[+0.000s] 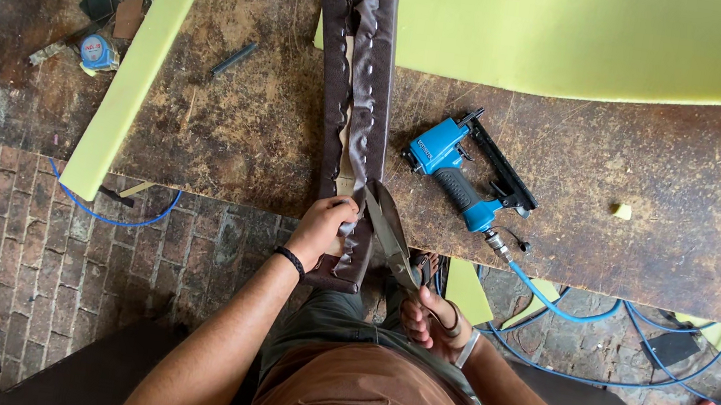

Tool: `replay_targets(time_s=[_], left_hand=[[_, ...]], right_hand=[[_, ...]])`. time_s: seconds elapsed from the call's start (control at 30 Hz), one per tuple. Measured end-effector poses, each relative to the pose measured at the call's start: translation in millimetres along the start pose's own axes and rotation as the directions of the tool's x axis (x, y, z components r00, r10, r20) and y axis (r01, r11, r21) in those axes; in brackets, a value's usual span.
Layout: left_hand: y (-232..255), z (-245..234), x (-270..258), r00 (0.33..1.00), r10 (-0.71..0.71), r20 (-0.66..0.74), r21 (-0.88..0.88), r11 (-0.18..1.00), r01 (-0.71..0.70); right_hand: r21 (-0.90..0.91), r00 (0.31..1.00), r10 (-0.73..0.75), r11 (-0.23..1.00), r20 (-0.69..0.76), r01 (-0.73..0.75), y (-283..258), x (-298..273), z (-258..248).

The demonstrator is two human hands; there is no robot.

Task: The person cuts a strip of brown fabric with scissors, then wraps and staples it onto a curved wooden frame using a pneumatic staple gun. They fit the covered frame onto a red wooden furniture piece, then continue wrapping and stapling fabric onto a separate flat wooden frame with yellow foam.

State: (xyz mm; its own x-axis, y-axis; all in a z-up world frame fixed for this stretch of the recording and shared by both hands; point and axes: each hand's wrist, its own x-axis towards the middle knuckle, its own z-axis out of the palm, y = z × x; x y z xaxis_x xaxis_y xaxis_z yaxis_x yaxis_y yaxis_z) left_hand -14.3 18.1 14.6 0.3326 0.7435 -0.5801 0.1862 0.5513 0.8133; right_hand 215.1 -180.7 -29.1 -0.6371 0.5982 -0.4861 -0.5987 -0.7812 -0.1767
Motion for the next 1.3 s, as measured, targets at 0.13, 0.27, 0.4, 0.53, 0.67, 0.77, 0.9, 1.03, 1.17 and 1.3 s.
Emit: replay_targets(time_s=[0.13, 0.27, 0.4, 0.53, 0.67, 0.77, 0.9, 1.03, 1.17, 1.3], left_hand=[[4, 1, 0, 1.0, -0.005, -0.01, 0.051, 0.999, 0.005], [2, 2, -2, 1.0, -0.007, -0.006, 0.105, 0.994, 0.008], [4, -3, -4, 0.997, -0.073, -0.031, 0.131, 0.988, 0.076], [7, -3, -10, 0.997, -0.07, -0.028, 0.243, 0.967, 0.074], [11, 1, -15, 0.996, -0.082, -0.032, 0.241, 0.967, 0.088], [14, 2, -13, 0.996, -0.075, -0.045, 0.232, 0.969, 0.084], [14, -5, -14, 1.0, -0.008, -0.02, 0.224, 0.975, 0.012], [18, -11, -18, 1.0, 0.0, 0.024, 0.148, 0.989, -0.003], [33, -12, -10, 0.992, -0.051, -0.114, 0.491, 0.865, 0.101], [36, -2, 14, 0.957, 0.265, -0.115, 0.872, 0.489, -0.03]], right_hand=[[-0.056, 0.999, 0.039, 0.998, -0.024, -0.04, -9, -5, -4], [0.011, 0.998, -0.052, 0.999, 0.019, 0.052, -5, 15, -6], [-0.069, 0.994, -0.08, 0.995, -0.07, 0.075, 3, 39, -11], [-0.222, 0.985, -0.124, 0.97, -0.122, 0.095, 14, 40, -18], [-0.235, 0.984, -0.13, 0.967, -0.12, 0.099, 23, 37, -22], [-0.259, 0.981, -0.137, 0.961, -0.14, 0.097, 25, 38, -27], [-0.321, 0.943, -0.159, 0.945, -0.294, 0.059, 32, 39, -32], [-0.294, 0.975, -0.127, 0.953, -0.184, 0.069, 33, 32, -30], [-0.245, 0.985, -0.105, 0.967, -0.134, 0.07, 28, 18, -16], [-0.182, 0.989, -0.129, 0.977, -0.066, 0.115, 22, 9, -8]])
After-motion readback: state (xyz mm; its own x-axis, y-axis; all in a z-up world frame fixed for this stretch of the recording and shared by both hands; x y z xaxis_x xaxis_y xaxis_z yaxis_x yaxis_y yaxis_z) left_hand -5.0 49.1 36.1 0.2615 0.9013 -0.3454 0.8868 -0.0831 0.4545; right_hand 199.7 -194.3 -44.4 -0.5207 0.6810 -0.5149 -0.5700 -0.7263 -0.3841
